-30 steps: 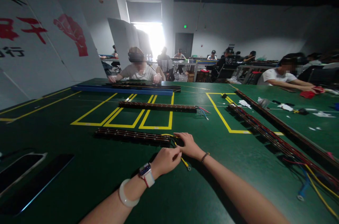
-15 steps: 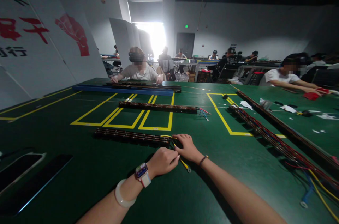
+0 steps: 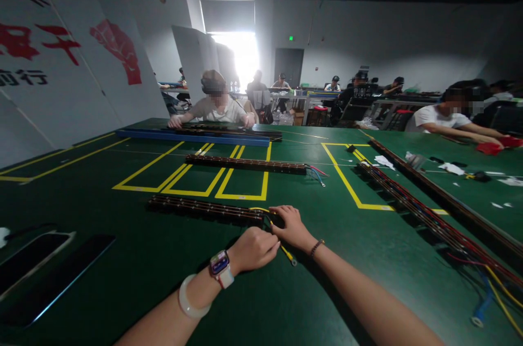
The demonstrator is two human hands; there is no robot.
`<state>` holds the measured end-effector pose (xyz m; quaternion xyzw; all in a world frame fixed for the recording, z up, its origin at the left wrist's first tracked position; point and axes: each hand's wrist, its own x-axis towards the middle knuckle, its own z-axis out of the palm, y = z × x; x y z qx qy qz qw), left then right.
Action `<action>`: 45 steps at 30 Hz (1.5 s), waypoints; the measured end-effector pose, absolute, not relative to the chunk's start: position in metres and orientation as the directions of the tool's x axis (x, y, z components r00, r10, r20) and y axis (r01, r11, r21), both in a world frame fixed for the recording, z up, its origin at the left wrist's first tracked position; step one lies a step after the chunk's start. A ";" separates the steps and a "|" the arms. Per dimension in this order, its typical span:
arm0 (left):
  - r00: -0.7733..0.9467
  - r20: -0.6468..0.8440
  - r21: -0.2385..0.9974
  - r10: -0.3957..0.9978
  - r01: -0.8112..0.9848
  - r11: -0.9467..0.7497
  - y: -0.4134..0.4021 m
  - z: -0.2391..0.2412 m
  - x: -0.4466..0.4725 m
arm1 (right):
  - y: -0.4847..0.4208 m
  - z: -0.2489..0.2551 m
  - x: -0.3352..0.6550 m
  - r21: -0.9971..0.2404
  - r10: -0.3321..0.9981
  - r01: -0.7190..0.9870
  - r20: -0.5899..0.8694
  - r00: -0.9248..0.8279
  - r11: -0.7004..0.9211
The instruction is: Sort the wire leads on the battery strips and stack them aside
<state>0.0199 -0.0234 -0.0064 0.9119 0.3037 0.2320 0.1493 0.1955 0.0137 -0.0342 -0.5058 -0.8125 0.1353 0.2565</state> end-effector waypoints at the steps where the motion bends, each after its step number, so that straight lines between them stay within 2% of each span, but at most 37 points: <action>1: 0.710 0.338 0.395 0.618 0.489 -0.778 -0.023 -0.007 0.020 | 0.014 -0.033 0.196 -0.472 0.892 0.758 0.277 -0.357 0.451; 5: 0.690 0.355 0.401 0.631 0.498 -0.769 -0.023 -0.009 0.020 | 0.017 -0.028 0.199 -0.431 0.892 0.782 0.257 -0.372 0.451; 7: 0.664 0.341 0.452 0.665 0.505 -0.736 -0.023 -0.009 0.021 | 0.020 -0.026 0.201 -0.429 0.897 0.788 0.232 -0.375 0.441; 9: 0.618 0.305 0.554 0.725 0.504 -0.663 -0.023 -0.010 0.023 | 0.023 -0.024 0.204 -0.443 0.903 0.787 0.208 -0.375 0.429; 12: 0.554 0.141 0.792 0.820 0.434 -0.429 -0.021 -0.010 0.026 | 0.028 -0.024 0.209 -0.462 0.913 0.788 0.181 -0.365 0.407; 15: 0.576 -0.070 0.951 0.815 0.284 -0.119 -0.020 -0.010 0.029 | 0.031 -0.024 0.212 -0.491 0.920 0.781 0.135 -0.369 0.386; 18: 0.623 -0.162 0.984 0.765 0.156 0.081 -0.021 -0.011 0.033 | 0.032 -0.026 0.213 -0.564 0.920 0.739 0.103 -0.379 0.368; 22: 0.638 -0.222 0.970 0.737 0.066 0.235 -0.022 -0.014 0.036 | 0.032 -0.027 0.212 -0.675 0.915 0.653 0.084 -0.395 0.344; 25: 0.631 -0.257 0.944 0.732 0.002 0.329 -0.020 -0.019 0.035 | 0.031 -0.025 0.211 -0.682 0.915 0.647 0.085 -0.395 0.342; 28: 0.602 -0.294 0.909 0.743 -0.064 0.412 -0.019 -0.022 0.034 | 0.023 -0.016 0.208 -0.591 0.910 0.704 0.147 -0.387 0.395; 32: 0.577 -0.331 0.854 0.746 -0.154 0.498 -0.018 -0.022 0.036 | 0.006 -0.001 0.199 -0.291 0.873 0.824 0.191 -0.449 0.487; 36: 0.525 -0.336 0.814 0.782 -0.255 0.521 -0.017 -0.025 0.039 | -0.010 0.009 0.187 -0.040 0.819 0.825 0.155 -0.552 0.564; 40: 0.440 -0.365 0.786 0.821 -0.326 0.525 -0.014 -0.032 0.040 | -0.018 0.012 0.179 0.037 0.797 0.805 0.120 -0.591 0.592; 45: 0.402 -0.385 0.786 0.831 -0.329 0.523 -0.013 -0.033 0.041 | -0.019 0.019 0.182 0.005 0.812 0.815 0.085 -0.578 0.579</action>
